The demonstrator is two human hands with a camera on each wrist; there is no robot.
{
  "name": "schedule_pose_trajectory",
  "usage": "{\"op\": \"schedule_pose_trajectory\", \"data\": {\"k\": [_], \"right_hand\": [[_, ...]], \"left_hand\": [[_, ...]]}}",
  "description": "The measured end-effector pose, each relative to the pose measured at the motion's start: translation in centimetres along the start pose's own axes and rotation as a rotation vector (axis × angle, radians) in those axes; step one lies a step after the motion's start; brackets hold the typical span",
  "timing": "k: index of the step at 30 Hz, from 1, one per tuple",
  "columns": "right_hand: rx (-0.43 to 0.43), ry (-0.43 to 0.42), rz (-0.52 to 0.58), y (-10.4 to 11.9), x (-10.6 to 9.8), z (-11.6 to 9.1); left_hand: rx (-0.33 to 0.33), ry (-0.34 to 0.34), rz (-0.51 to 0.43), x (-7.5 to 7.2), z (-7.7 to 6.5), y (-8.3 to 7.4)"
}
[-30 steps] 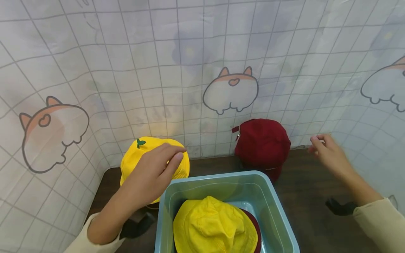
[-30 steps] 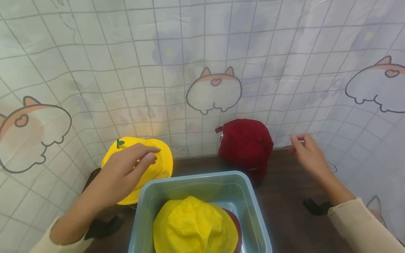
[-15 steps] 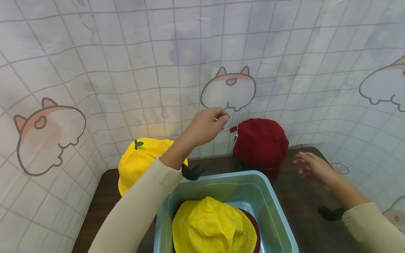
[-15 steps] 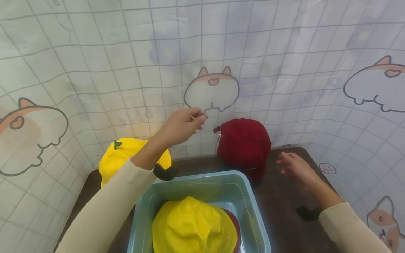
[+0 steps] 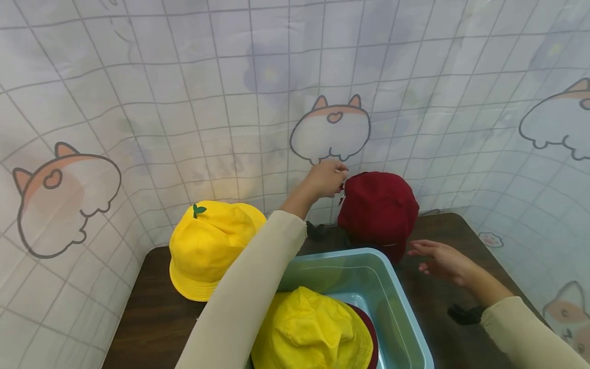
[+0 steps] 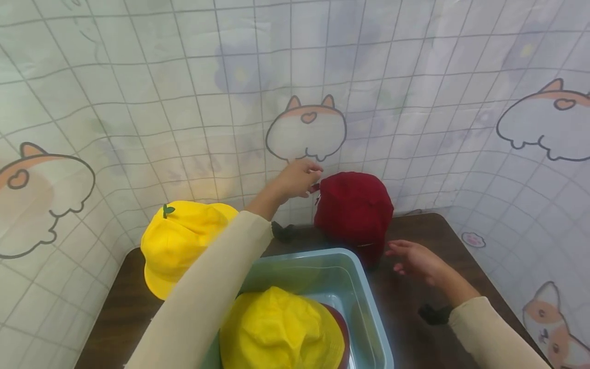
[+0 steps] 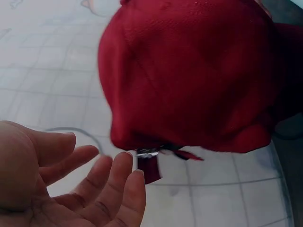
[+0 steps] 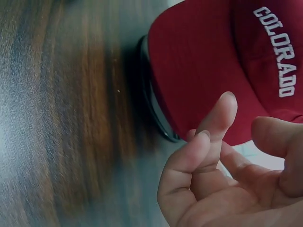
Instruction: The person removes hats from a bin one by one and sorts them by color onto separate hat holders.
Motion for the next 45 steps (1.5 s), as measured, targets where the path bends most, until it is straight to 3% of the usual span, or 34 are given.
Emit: {"op": "schedule_pose_trajectory", "data": {"k": [11,21,29,40,45], "right_hand": [[0.018,0.060,0.094,-0.9,1.3,0.9],[0.078,0.013,0.231,-1.9,1.7,1.5],[0.080,0.042,0.323,-2.0,1.6,1.1],[0.100,0.011,0.271,-2.0,1.7,1.8],[0.102,0.018,0.273,-2.1,1.7,1.9]], "left_hand": [[0.004,0.056,-0.004,2.0,0.6,1.9],[0.066,0.011,-0.006,3.0,0.9,2.5],[0.025,-0.053,0.059,3.0,1.3,2.7],[-0.024,-0.098,0.201,3.4,1.4,2.5],[-0.069,-0.109,0.217,3.8,1.5,2.5]]}}
Point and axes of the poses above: each hand's wrist, its own z-axis towards the middle knuckle, its own x-axis out of the palm, y = z × x, the point moved 1 cm from there along z, towards the middle knuckle, and after that the axes turned 8 degrees about x, right-handed, at the moved point
